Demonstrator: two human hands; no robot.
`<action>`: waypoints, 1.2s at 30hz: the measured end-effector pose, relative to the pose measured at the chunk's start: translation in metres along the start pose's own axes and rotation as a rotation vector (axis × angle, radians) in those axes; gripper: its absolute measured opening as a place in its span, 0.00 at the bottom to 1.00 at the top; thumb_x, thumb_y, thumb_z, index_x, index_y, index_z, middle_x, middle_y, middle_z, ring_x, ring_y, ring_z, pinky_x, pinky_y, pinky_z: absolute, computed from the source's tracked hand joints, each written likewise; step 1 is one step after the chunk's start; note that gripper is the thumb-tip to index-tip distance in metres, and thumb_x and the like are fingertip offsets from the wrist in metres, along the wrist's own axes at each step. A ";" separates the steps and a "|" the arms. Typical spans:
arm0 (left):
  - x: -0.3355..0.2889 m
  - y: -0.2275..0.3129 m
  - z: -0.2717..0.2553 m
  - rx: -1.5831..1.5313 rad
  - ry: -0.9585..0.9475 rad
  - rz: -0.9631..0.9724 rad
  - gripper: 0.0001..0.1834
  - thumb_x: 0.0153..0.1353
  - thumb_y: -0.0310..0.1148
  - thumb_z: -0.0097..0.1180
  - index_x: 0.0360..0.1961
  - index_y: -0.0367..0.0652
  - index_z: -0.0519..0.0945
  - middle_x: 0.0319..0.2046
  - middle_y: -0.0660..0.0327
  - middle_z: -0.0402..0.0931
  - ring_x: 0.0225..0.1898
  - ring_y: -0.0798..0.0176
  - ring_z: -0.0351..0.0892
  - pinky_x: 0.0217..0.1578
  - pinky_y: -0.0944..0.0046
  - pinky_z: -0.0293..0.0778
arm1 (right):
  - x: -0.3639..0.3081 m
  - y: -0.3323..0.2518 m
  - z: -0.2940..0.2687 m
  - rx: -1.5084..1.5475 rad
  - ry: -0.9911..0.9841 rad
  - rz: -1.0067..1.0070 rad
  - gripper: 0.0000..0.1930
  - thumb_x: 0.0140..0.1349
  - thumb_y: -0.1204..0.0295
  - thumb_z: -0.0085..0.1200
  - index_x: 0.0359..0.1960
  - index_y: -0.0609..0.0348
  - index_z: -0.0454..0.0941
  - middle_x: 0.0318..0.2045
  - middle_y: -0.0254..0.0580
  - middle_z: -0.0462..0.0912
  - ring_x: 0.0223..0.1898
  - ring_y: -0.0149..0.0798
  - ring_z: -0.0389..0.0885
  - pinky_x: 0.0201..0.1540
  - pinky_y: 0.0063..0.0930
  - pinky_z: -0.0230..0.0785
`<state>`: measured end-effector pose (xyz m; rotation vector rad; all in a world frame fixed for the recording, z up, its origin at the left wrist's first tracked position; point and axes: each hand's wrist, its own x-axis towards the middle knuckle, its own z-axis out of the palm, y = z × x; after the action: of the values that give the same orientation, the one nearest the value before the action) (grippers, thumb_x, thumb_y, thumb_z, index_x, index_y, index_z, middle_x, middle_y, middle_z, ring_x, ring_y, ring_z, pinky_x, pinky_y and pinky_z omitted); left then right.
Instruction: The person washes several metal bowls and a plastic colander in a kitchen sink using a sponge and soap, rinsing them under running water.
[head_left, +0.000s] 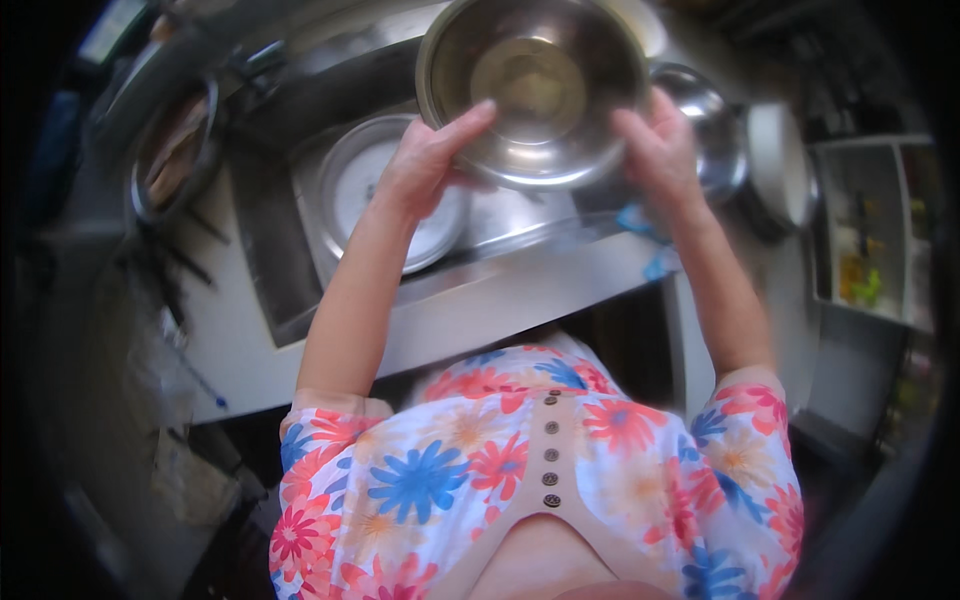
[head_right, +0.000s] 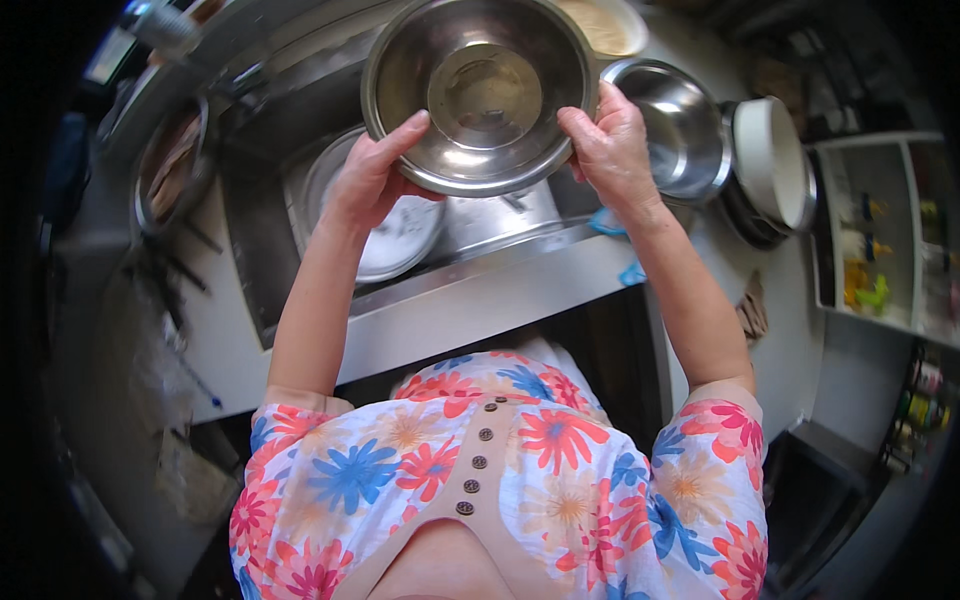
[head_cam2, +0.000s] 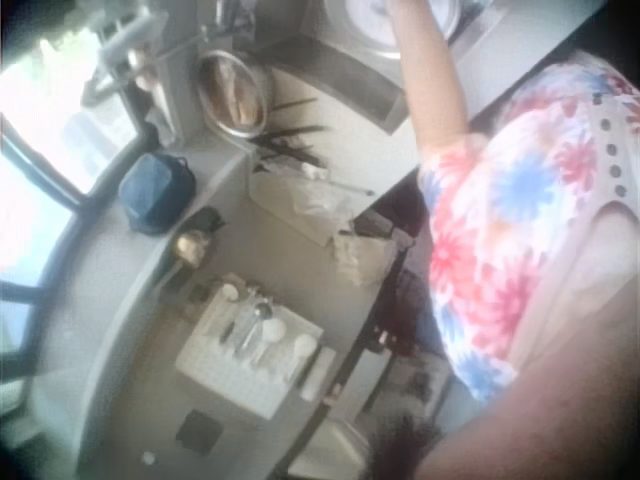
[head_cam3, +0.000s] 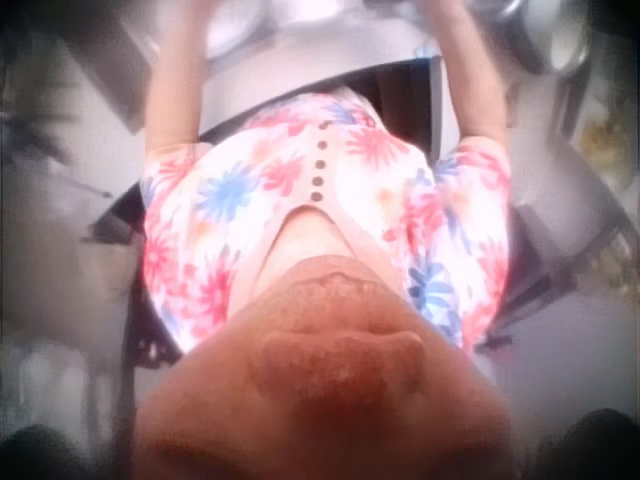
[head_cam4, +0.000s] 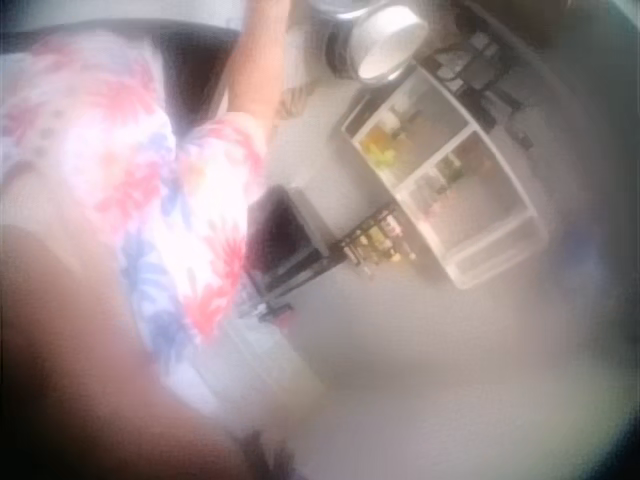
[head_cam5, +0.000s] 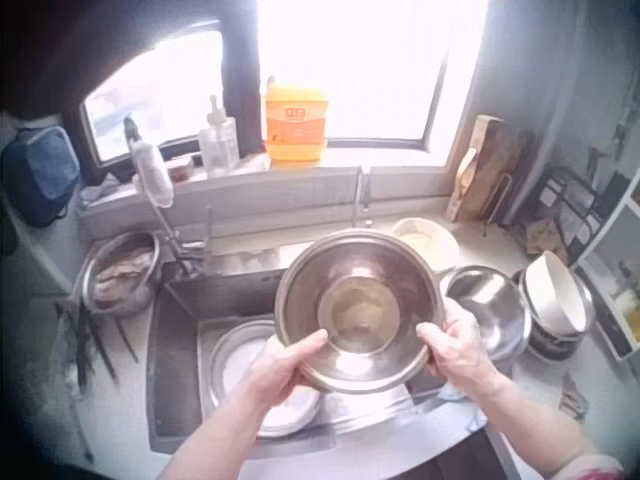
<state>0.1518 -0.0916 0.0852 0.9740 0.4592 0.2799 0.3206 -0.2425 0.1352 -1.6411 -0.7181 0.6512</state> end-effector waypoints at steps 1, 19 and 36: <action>-0.011 -0.007 -0.030 -0.026 0.126 -0.087 0.30 0.46 0.40 0.59 0.47 0.35 0.64 0.35 0.56 0.73 0.28 0.63 0.77 0.19 0.64 0.77 | 0.001 0.013 0.030 0.071 -0.073 0.044 0.08 0.54 0.75 0.45 0.36 0.62 0.67 0.15 0.32 0.72 0.08 0.21 0.64 0.08 0.13 0.54; -0.062 -0.077 -0.150 1.178 0.890 0.287 0.37 0.45 0.21 0.48 0.58 0.50 0.51 0.49 0.51 0.58 0.48 0.44 0.63 0.46 0.56 0.64 | 0.050 0.235 0.224 -1.337 -0.828 -0.553 0.14 0.49 0.70 0.45 0.39 0.54 0.73 0.44 0.43 0.69 0.49 0.42 0.66 0.44 0.47 0.60; -0.015 -0.071 -0.148 1.263 0.845 -0.208 0.32 0.45 0.24 0.43 0.56 0.46 0.53 0.34 0.38 0.69 0.40 0.38 0.69 0.43 0.48 0.65 | 0.010 0.220 0.286 -1.172 -0.887 -0.194 0.30 0.47 0.66 0.49 0.55 0.60 0.59 0.59 0.50 0.51 0.59 0.59 0.46 0.54 0.60 0.42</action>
<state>0.0680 -0.0288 -0.0416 2.0062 1.6140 0.1825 0.1372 -0.0819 -0.1314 -2.2264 -2.1735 0.8867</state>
